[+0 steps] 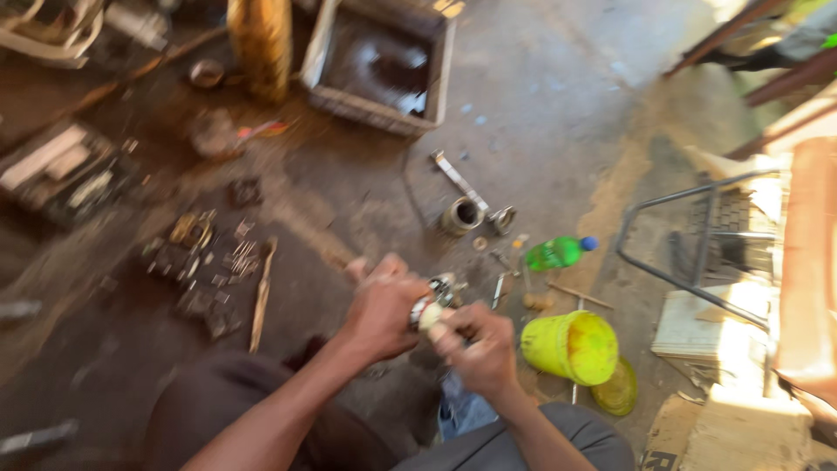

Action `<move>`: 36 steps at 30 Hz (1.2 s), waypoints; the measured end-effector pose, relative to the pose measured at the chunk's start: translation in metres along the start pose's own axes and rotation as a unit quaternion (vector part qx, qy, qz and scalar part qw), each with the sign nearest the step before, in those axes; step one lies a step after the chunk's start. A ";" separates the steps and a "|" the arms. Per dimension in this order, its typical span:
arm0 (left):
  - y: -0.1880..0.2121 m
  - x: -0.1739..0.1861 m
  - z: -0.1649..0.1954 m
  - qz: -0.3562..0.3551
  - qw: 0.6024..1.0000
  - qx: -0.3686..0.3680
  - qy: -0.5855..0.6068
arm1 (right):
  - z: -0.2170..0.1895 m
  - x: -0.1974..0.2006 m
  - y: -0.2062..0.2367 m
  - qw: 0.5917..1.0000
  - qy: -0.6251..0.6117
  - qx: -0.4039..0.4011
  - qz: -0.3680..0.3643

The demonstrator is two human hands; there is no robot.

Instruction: The person sits on the workshop floor, pours liquid from a plastic bottle into a tray, wipes their hands with a cloth, opens a yellow container, and retrieves a rotary power tool from a toolbox. They then hold a small cylindrical metal component and grind its surface with the rotary tool, repositioning it repeatedly.

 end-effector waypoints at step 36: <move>0.010 0.014 0.029 0.287 0.882 -0.187 -0.323 | 0.028 0.008 0.010 0.796 -0.440 -0.416 0.010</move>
Point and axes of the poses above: each hand's wrist, its own y-axis away from the middle knuckle, its own x-axis out of the back of the hand, z = x × y, the point moved 4 cm from there along -y, towards the middle knuckle
